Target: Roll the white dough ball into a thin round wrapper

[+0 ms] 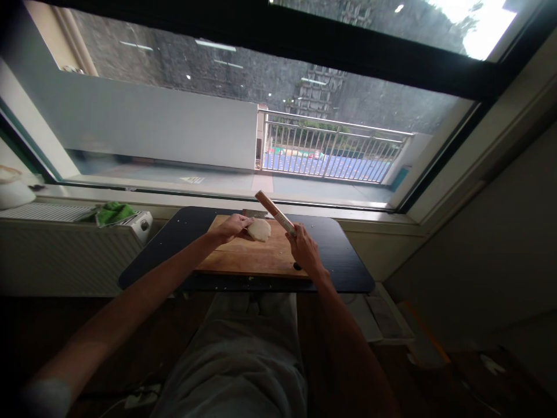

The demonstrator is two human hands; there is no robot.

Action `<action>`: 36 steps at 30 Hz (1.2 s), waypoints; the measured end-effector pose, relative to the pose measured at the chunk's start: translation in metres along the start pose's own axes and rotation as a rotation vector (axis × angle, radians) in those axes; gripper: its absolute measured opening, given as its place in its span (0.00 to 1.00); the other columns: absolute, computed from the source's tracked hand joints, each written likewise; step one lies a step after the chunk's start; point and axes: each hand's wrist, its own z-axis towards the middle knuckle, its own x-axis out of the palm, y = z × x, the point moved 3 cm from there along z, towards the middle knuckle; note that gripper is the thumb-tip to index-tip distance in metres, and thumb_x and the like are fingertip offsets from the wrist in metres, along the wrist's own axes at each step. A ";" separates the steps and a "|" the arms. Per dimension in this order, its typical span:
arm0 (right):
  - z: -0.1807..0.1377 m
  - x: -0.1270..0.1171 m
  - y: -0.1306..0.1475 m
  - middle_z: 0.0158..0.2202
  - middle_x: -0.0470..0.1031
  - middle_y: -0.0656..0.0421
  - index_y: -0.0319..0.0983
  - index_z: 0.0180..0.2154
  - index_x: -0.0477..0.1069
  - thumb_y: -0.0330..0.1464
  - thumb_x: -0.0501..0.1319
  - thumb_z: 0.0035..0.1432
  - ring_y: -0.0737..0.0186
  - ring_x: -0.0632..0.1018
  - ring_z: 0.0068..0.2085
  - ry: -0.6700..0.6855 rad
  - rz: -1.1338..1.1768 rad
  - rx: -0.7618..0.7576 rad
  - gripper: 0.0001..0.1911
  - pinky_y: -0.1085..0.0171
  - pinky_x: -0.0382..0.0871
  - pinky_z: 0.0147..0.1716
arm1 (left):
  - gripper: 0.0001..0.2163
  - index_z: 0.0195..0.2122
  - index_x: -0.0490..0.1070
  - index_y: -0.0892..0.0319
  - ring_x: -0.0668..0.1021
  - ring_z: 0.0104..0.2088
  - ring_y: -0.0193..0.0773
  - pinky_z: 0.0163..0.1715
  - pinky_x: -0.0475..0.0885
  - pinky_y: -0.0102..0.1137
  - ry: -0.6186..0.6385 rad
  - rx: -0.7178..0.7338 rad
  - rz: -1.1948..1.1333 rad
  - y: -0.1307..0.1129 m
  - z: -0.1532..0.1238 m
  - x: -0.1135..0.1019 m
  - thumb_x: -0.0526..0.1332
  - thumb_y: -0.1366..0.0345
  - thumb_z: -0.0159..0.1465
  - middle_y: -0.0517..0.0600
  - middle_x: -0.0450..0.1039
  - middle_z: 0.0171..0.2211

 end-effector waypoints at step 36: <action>0.101 0.081 0.021 0.63 0.77 0.48 0.45 0.65 0.74 0.39 0.54 0.80 0.48 0.75 0.64 0.340 -0.250 -0.145 0.20 0.51 0.70 0.64 | 0.20 0.58 0.79 0.63 0.82 0.57 0.58 0.59 0.75 0.49 -0.247 -0.028 1.310 0.005 0.012 -0.019 0.50 0.65 0.75 0.67 0.83 0.54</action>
